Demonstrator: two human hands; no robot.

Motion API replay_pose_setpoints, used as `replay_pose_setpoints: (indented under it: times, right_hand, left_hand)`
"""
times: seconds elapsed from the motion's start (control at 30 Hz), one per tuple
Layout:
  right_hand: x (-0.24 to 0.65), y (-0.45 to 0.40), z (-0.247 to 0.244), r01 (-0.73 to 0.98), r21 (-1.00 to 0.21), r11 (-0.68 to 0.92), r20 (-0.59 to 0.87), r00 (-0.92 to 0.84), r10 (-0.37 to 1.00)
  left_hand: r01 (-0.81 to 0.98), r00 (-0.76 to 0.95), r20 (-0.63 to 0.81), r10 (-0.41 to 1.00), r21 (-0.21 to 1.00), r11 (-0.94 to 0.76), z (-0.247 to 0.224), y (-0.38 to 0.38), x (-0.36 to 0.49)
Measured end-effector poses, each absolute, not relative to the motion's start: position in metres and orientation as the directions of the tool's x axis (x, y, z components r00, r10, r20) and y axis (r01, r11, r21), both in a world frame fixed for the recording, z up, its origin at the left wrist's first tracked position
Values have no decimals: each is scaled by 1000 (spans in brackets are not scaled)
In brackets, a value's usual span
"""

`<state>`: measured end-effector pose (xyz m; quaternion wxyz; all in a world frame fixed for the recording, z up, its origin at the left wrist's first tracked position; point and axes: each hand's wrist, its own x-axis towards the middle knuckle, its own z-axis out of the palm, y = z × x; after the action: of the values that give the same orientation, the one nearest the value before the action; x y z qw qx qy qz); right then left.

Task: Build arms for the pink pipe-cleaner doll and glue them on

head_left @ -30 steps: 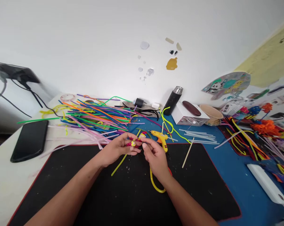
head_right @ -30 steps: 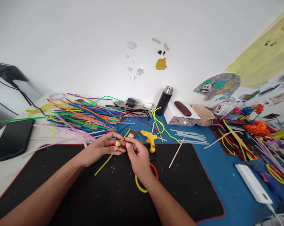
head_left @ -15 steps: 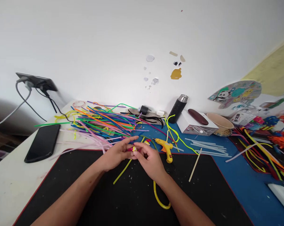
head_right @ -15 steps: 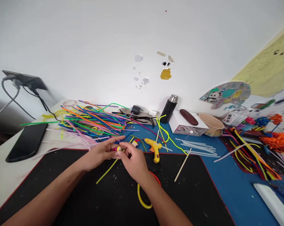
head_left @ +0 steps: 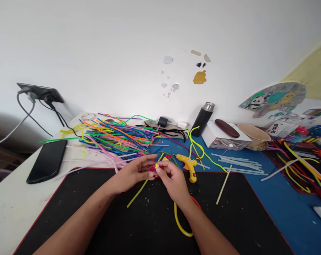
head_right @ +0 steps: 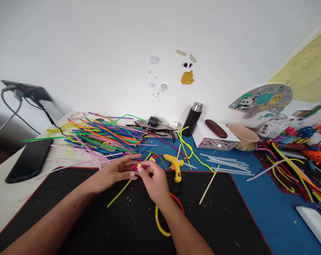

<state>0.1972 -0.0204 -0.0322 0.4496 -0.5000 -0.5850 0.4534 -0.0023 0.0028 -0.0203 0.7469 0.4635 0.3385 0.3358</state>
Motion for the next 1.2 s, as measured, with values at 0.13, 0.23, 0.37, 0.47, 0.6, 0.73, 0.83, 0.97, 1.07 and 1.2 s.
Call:
replay_pose_setpoints:
  times: [0.13, 0.23, 0.37, 0.47, 0.6, 0.73, 0.83, 0.97, 1.07, 1.2]
  right_hand:
    - [205, -21, -35, 88, -994, 60, 56, -53, 997]
    - [208, -21, -36, 1, -1000, 10, 10, -55, 998]
    - [208, -22, -35, -75, -997, -29, -22, -82, 996]
    - [206, -23, -34, -118, -992, -51, -38, -111, 993]
    - [205, -24, -32, -153, -985, -81, -61, -131, 990]
    - [204, -25, -30, -144, -986, -85, -64, -147, 987]
    - [203, -26, -30, -123, -990, -66, -47, -157, 986]
    - [203, -27, -30, -57, -998, -42, -32, -164, 986]
    - [203, -29, -29, -11, -1000, -22, -20, -157, 987]
    - [202, -30, -28, 24, -1000, -1, -5, -140, 990]
  left_hand:
    - [-105, 511, -157, 845, 965, 242, -14, 3, -3]
    - [-48, 524, -126, 842, 983, 177, -13, 2, -2]
    - [11, 523, -118, 844, 991, 132, -13, 1, 0]
    - [-12, 505, -99, 857, 992, 122, -9, 0, 1]
    - [-72, 476, -69, 877, 990, 117, -6, -2, 5]
    - [-85, 447, -59, 893, 990, 108, -7, -3, 7]
    - [-82, 440, -60, 896, 991, 107, -10, -2, 7]
    - [-81, 433, -63, 899, 991, 108, -10, 0, 5]
    - [-61, 446, -71, 892, 992, 109, -8, -1, 6]
    - [-36, 476, -77, 876, 994, 106, -4, -3, 6]
